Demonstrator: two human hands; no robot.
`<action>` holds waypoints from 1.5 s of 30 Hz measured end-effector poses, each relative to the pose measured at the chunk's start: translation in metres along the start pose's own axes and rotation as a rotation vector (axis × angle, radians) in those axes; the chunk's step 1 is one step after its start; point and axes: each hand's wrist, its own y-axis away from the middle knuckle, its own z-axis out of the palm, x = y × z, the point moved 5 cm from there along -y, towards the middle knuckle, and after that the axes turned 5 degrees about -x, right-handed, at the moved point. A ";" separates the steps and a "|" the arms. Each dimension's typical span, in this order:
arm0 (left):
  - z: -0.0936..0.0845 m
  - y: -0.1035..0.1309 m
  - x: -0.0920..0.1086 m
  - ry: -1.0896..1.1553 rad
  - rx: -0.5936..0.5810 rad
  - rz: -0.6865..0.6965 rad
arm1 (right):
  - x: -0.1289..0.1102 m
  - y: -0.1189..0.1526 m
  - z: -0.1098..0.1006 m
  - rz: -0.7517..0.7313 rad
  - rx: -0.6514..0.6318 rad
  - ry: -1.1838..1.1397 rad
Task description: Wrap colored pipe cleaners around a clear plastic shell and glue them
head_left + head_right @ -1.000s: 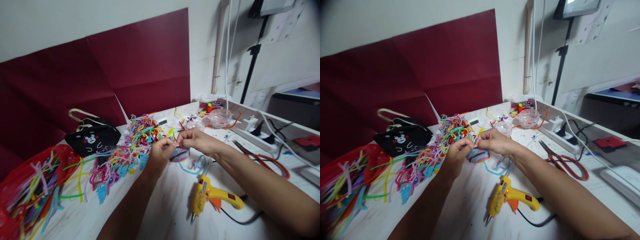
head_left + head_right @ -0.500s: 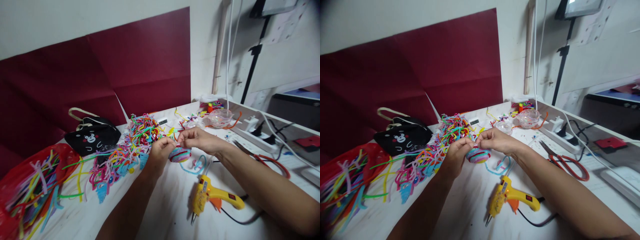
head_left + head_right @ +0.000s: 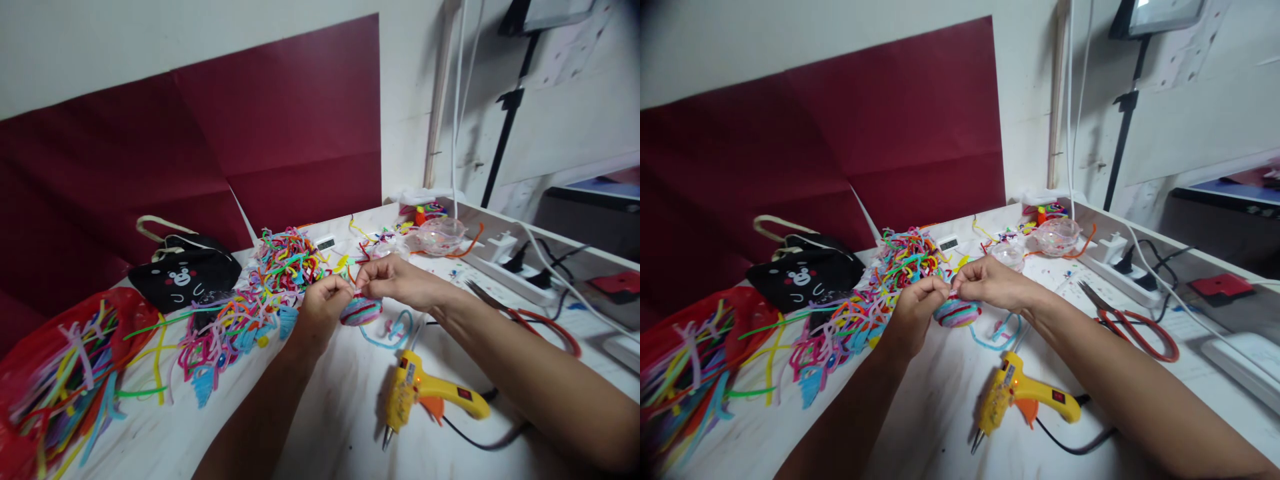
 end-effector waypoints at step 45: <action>-0.013 -0.015 -0.016 0.416 -0.024 -0.009 | 0.017 -0.008 -0.029 -0.138 0.088 -0.419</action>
